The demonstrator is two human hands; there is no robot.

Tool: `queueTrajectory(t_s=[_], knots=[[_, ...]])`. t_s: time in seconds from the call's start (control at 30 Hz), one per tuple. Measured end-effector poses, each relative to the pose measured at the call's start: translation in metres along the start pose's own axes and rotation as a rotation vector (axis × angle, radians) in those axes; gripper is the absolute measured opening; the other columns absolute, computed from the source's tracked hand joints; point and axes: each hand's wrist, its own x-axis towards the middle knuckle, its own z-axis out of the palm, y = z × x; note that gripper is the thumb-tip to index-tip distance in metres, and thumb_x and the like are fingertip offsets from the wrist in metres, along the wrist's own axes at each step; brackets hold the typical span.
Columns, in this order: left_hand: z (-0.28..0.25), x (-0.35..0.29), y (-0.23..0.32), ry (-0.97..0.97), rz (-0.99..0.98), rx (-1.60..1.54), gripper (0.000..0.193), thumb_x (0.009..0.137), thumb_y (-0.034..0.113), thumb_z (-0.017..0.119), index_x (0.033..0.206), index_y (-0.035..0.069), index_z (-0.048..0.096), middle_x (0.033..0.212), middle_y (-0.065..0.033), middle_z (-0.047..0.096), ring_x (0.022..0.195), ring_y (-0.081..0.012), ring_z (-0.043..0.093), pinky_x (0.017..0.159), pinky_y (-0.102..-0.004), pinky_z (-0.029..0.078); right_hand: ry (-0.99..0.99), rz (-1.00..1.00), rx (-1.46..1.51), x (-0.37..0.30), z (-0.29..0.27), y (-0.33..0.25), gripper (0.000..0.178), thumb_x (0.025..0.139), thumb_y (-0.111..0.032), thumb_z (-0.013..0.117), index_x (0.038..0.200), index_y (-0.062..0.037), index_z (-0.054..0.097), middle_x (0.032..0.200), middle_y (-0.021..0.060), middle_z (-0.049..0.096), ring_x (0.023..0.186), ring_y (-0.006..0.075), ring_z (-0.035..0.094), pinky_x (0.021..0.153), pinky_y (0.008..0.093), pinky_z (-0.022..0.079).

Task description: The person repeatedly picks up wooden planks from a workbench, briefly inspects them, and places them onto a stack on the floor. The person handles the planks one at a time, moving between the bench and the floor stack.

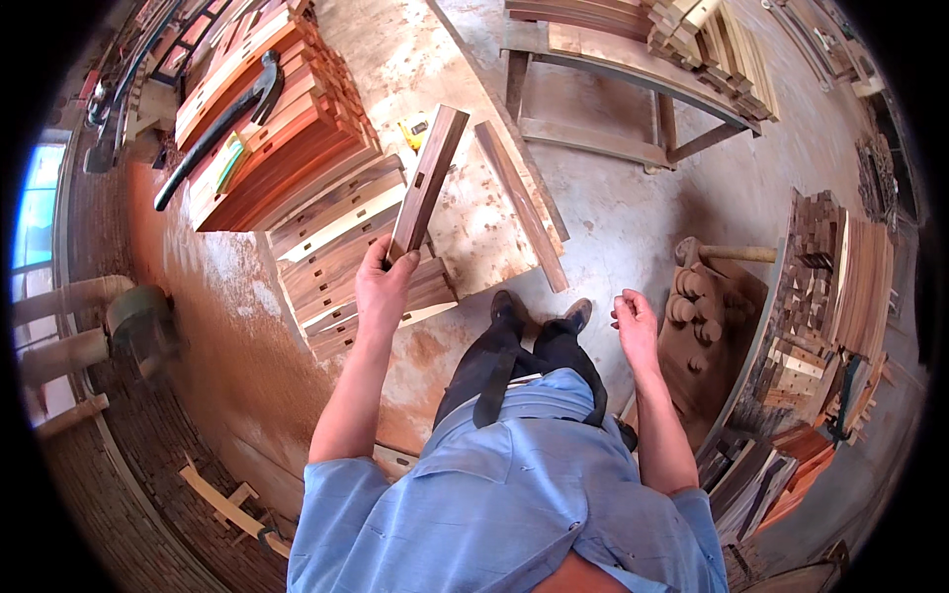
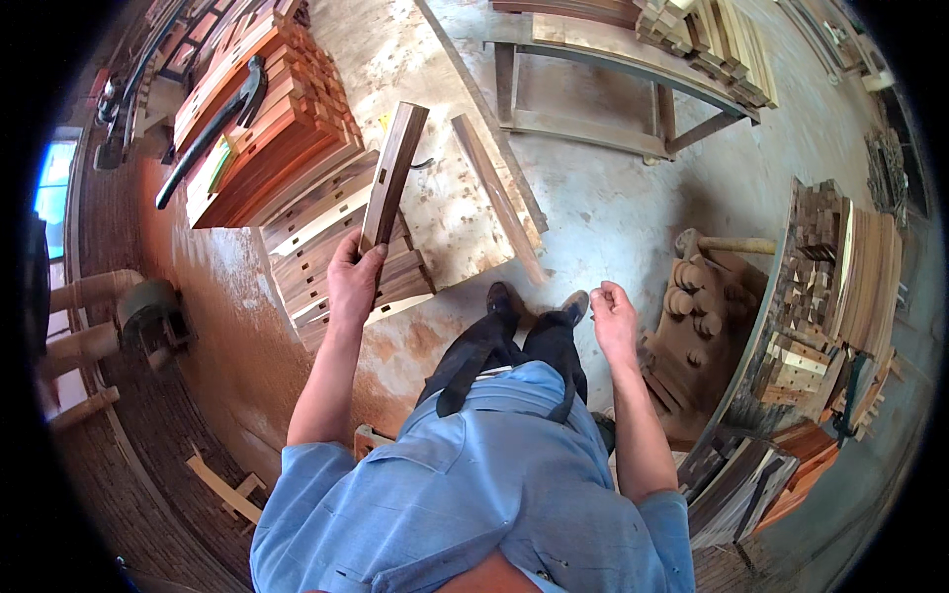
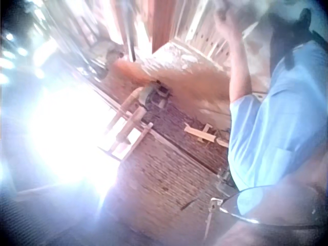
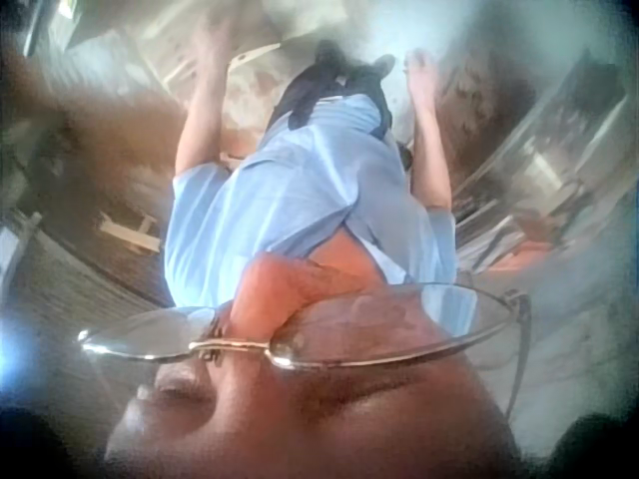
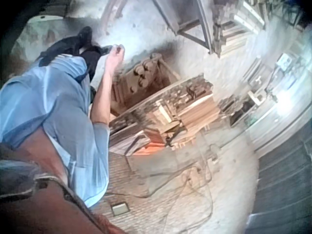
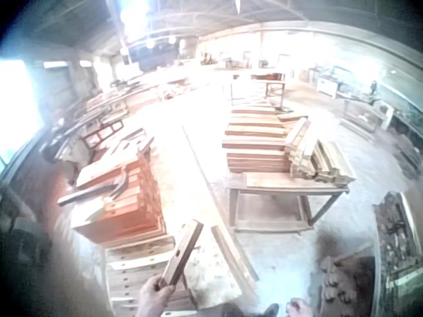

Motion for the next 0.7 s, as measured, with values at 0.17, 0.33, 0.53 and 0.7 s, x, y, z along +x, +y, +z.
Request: queueTrajectory(t_s=[0.17, 0.33, 0.53, 0.7], knots=[[0.021, -0.004, -0.01, -0.129, -0.194, -0.382, 0.028, 0.09, 0.002, 0.063, 0.118, 0.002, 0.06, 0.095, -0.0032, 0.065, 0.082, -0.0101, 0.06, 0.075, -0.0245, 0.049, 0.012, 0.024, 0.039, -0.009, -0.004, 0.011, 0.035, 0.093, -0.021, 0.062, 0.118, 0.0027, 0.058, 0.092, 0.0058, 0.064, 0.08, 0.0106, 0.058, 0.07, 0.0263, 0.05], [0.049, -0.007, 0.003, -0.388, -0.329, -0.628, 0.025, 0.094, 0.011, 0.056, 0.118, 0.004, 0.057, 0.103, -0.0103, 0.066, 0.093, -0.022, 0.065, 0.082, -0.0365, 0.053, -0.111, -0.11, 0.103, -0.022, 0.01, -0.014, 0.04, 0.091, -0.019, 0.065, 0.123, 0.0024, 0.055, 0.104, 0.0114, 0.066, 0.093, 0.016, 0.062, 0.082, 0.0297, 0.051], [0.128, -0.032, 0.026, -0.466, -0.194, -0.66, 0.029, 0.09, 0.007, 0.062, 0.117, 0.007, 0.05, 0.101, -0.007, 0.062, 0.092, -0.0207, 0.063, 0.084, -0.0359, 0.052, -0.267, -0.476, -0.209, -0.051, 0.03, -0.118, 0.067, 0.082, -0.014, 0.07, 0.138, 0.0049, 0.039, 0.126, 0.0208, 0.056, 0.114, 0.029, 0.057, 0.096, 0.0373, 0.047], [0.184, -0.059, 0.048, -0.578, -0.322, -0.675, 0.027, 0.091, 0.005, 0.06, 0.116, 0.005, 0.05, 0.1, -0.0064, 0.059, 0.09, -0.0168, 0.058, 0.081, -0.0322, 0.048, -0.174, -0.404, -0.342, -0.049, 0.022, -0.124, 0.07, 0.083, -0.018, 0.067, 0.138, 0.0088, 0.034, 0.131, 0.0264, 0.048, 0.118, 0.0395, 0.051, 0.1, 0.0399, 0.043]])
